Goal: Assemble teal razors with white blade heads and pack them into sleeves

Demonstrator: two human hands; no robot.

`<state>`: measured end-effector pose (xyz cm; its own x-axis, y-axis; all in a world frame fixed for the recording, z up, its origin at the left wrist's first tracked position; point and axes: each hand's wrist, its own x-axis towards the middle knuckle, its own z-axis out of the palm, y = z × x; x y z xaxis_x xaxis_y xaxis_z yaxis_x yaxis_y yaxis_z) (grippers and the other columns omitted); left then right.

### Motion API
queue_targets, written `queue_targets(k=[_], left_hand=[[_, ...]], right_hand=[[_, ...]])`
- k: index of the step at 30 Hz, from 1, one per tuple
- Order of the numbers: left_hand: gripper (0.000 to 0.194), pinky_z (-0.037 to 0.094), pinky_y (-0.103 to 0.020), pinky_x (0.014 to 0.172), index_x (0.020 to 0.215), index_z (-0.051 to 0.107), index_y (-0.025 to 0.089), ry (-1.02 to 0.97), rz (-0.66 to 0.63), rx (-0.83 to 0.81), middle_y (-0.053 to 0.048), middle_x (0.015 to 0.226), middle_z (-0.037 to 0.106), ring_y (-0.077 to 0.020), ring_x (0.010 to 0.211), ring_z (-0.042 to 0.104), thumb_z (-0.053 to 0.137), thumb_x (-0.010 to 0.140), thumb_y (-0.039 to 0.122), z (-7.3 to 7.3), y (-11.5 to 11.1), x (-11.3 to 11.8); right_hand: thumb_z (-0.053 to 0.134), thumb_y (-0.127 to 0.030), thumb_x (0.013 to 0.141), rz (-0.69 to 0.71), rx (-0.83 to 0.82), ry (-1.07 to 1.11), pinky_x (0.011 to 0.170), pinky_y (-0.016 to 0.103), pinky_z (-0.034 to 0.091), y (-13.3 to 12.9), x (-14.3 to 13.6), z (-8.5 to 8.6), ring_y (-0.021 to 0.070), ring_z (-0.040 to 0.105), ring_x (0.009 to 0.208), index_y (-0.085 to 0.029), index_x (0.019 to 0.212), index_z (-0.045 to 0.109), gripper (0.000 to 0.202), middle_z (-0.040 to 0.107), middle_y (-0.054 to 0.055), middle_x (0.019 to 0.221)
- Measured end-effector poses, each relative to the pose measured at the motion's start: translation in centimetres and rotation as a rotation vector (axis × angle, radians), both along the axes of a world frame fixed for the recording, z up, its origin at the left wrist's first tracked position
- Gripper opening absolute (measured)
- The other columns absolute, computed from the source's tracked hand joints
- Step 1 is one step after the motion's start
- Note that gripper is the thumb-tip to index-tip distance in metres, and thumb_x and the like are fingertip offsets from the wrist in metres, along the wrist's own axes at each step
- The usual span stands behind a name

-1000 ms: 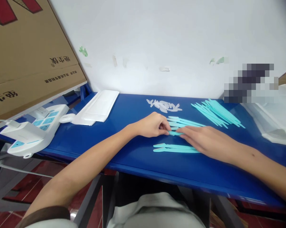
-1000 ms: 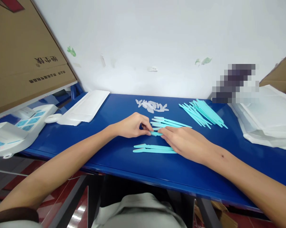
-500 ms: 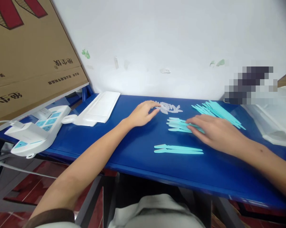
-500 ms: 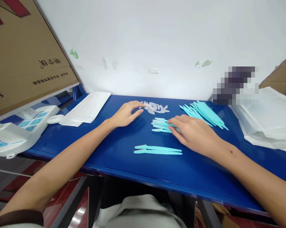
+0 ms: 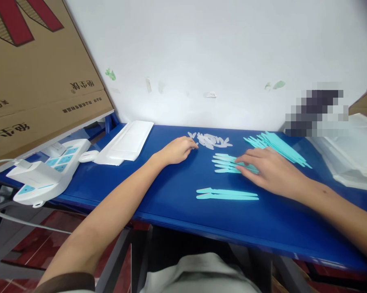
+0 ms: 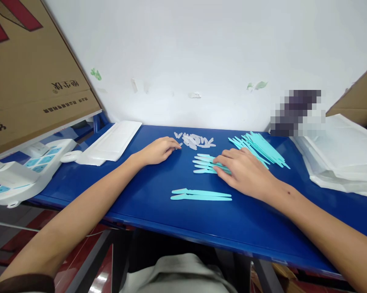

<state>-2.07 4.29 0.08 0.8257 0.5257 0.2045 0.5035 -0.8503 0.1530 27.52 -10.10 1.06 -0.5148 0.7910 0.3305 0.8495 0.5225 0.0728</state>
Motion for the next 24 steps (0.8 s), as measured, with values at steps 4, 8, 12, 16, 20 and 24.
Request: queue_targets(k=[4,8,12,16,20,24], left_hand=[[0.044,0.051,-0.036,0.103,0.125,0.073,0.016,-0.100,-0.011,-0.026,-0.009,0.118,0.076,-0.0222,0.111,0.069,0.041,0.097,0.008,-0.1,-0.2,0.2],[0.048,0.050,-0.039,0.105,0.133,0.069,0.017,-0.162,0.008,-0.027,-0.012,0.124,0.072,-0.0238,0.116,0.064,0.037,0.098,0.009,-0.8,-0.2,0.5],[0.046,0.042,-0.050,0.115,0.143,0.062,0.019,-0.097,0.026,-0.051,-0.014,0.149,0.058,-0.0299,0.135,0.052,0.039,0.103,0.020,-0.9,-0.7,1.5],[0.050,0.035,-0.068,0.115,0.154,0.052,0.028,0.052,0.117,-0.017,-0.013,0.170,0.030,-0.0436,0.151,0.030,0.037,0.107,0.033,-0.4,-1.6,2.5],[0.049,0.034,-0.068,0.115,0.152,0.054,0.030,0.101,0.115,0.012,-0.012,0.170,0.030,-0.0427,0.150,0.032,0.036,0.107,0.036,-0.2,-1.8,2.4],[0.047,0.041,-0.056,0.113,0.140,0.066,0.020,0.070,0.055,0.025,-0.016,0.155,0.050,-0.0349,0.136,0.049,0.036,0.107,0.037,0.0,-1.2,0.7]], right_hand=[[0.044,-0.043,0.106,0.044,-0.173,0.038,0.078,0.041,0.039,-0.9,-1.0,0.5,0.0157,0.053,0.054,-0.022,0.090,0.072,0.038,0.063,0.000,0.061],[0.048,-0.044,0.104,0.067,-0.235,0.084,0.066,0.034,0.041,-1.7,-1.8,0.5,0.0221,0.058,0.062,-0.023,0.089,0.074,0.036,0.052,0.000,0.046],[0.051,-0.033,0.102,0.162,-0.267,0.170,0.059,0.029,0.043,-2.3,-2.4,0.7,0.0177,0.063,0.065,-0.022,0.094,0.074,0.027,0.066,0.002,0.066],[0.051,-0.028,0.101,0.297,-0.241,0.204,0.068,0.030,0.048,-2.6,-2.9,0.9,0.0171,0.065,0.074,-0.020,0.085,0.066,0.023,0.070,0.006,0.086],[0.055,-0.027,0.099,0.310,-0.211,0.212,0.068,0.031,0.049,-2.7,-3.0,0.8,0.0177,0.062,0.072,-0.021,0.092,0.063,0.012,0.069,0.005,0.084],[0.057,-0.028,0.098,0.331,-0.191,0.199,0.070,0.032,0.051,-2.7,-2.9,0.5,0.0184,0.066,0.075,-0.020,0.102,0.067,0.013,0.072,0.006,0.089]])
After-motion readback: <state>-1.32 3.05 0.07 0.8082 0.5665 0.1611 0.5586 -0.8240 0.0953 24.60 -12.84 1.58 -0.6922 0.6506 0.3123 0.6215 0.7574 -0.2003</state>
